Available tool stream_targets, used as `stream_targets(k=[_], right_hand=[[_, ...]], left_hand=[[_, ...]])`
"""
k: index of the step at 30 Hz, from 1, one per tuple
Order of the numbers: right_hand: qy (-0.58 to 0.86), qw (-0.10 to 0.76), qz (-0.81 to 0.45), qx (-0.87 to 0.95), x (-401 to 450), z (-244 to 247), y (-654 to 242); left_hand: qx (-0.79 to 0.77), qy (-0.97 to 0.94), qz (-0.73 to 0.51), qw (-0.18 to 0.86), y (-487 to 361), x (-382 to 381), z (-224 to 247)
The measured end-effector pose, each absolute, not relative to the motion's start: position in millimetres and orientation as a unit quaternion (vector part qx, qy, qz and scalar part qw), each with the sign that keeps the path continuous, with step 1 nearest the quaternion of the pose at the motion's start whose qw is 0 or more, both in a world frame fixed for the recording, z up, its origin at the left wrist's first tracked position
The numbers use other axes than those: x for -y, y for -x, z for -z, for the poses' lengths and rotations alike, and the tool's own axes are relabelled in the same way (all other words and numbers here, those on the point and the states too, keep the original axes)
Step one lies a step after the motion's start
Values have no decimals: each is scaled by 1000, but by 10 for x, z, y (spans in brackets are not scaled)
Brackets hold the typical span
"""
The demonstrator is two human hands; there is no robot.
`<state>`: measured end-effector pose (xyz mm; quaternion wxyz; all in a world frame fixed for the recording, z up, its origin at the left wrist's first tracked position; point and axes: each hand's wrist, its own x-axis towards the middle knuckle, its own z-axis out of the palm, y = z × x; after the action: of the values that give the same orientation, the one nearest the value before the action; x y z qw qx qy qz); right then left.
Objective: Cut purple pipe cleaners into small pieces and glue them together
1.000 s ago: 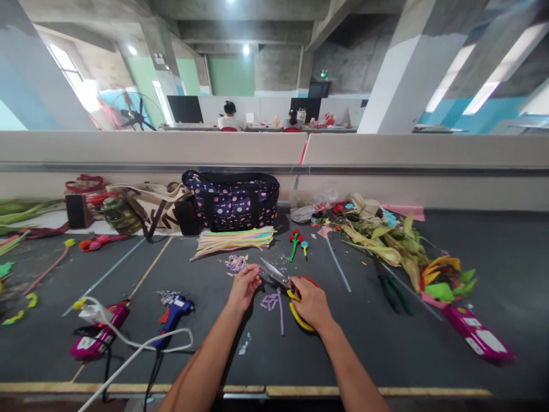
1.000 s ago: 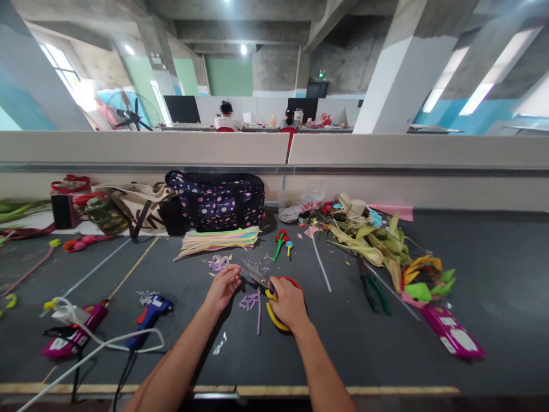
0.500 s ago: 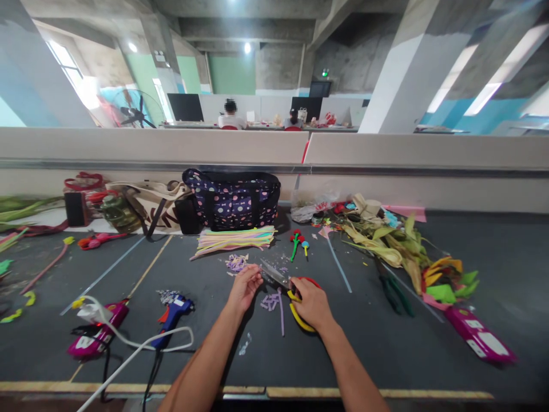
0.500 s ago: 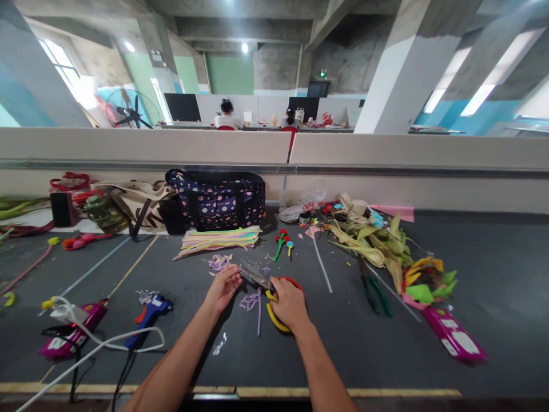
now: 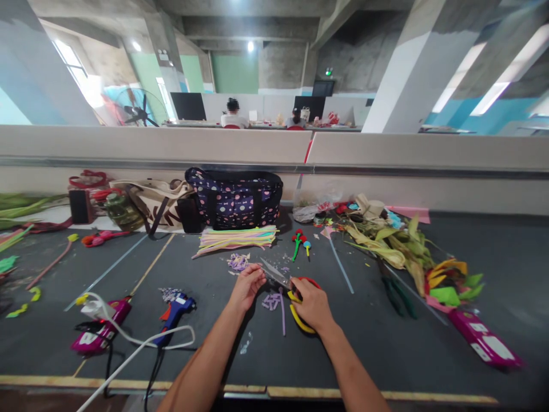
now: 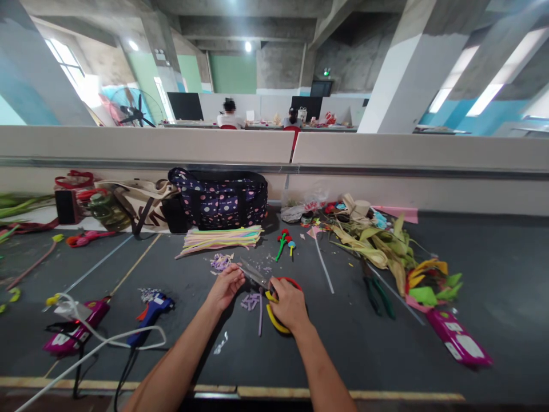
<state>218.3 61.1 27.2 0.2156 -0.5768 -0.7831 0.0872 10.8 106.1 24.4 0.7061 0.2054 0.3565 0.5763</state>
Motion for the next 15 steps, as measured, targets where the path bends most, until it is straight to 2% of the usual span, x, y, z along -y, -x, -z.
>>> stream_targets(k=[15], right_hand=[[572,210,-58,791,-609,-223,-2152]], left_hand=[[-350,-216,-561,718,-153,-1035,-268]])
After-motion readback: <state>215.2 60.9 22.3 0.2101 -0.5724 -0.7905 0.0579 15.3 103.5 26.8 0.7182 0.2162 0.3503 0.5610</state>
